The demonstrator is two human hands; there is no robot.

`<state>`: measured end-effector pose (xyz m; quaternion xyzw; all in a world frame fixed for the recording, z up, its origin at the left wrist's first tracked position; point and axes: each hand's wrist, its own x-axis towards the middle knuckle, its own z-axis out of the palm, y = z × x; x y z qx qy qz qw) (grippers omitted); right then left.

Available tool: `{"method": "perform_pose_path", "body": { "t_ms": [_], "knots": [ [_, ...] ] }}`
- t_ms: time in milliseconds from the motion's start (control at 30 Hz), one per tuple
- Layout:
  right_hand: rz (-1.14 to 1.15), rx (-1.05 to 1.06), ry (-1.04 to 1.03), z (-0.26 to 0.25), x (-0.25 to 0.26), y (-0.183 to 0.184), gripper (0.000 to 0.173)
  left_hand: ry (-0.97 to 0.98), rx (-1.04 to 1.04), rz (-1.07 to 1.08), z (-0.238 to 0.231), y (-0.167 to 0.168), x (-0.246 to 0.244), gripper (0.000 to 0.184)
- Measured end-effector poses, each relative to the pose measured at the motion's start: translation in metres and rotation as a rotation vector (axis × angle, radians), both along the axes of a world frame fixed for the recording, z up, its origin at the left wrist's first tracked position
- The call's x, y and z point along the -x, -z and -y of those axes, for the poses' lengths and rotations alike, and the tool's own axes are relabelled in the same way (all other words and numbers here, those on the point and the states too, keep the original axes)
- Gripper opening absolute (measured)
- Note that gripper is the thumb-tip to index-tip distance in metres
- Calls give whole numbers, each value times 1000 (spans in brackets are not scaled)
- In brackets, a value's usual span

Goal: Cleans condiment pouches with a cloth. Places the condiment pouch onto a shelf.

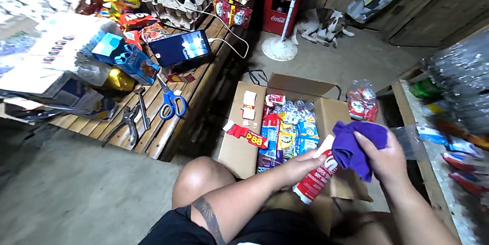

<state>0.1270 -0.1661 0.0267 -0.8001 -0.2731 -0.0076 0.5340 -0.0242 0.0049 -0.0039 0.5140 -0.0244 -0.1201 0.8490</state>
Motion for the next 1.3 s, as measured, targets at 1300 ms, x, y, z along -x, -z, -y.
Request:
{"method": "perform_pose_path", "body": {
  "t_ms": [1300],
  "knots": [
    [84, -47, -262, 3, 20, 5, 40, -363, -228, 171, 19, 6, 0, 44]
  ]
}}
